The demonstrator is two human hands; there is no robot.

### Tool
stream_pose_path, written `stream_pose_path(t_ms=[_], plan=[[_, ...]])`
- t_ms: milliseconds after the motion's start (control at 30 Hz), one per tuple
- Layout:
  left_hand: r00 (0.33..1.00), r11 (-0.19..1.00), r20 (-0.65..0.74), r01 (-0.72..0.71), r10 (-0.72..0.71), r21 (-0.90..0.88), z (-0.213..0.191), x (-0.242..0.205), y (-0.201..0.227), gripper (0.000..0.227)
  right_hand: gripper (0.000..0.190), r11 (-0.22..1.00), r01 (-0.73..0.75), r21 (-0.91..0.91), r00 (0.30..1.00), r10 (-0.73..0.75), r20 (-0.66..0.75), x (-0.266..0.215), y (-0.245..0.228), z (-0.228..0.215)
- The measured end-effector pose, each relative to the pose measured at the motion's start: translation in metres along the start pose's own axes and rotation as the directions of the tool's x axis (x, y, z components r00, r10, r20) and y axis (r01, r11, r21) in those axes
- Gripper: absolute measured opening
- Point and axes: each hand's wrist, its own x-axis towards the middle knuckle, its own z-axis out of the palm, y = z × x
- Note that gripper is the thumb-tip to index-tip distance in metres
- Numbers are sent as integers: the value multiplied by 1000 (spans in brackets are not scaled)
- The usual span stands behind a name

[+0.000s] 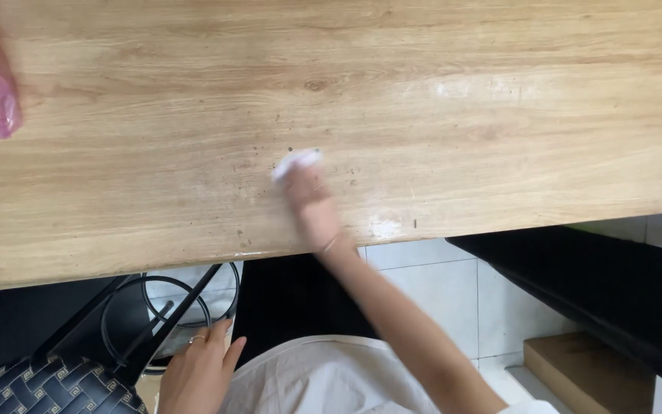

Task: The recorder uses a small scraper to remove residue from a wooden table and then wipes the surface clean.

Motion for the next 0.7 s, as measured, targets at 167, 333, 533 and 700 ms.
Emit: stream_pose_path(t_ms=[167,333,533,700], plan=[[994,992,-101,-43,31,-120,18,14,3,49,37,765,350,541,871,-479,113,-38,-68,-9],[971,946,-237,-103,28,-308,177,96,-75,31,37,107,-330,938,592,797,118,-6,226,-146],[982,907,-191,-81,1,-413,213,92,-74,24,26,499,-808,314,360,839,-409,24,387,-157],[954,938,-298,-128,28,-323,150,45,-28,35,59,975,-80,-205,995,91,46,16,82,42]])
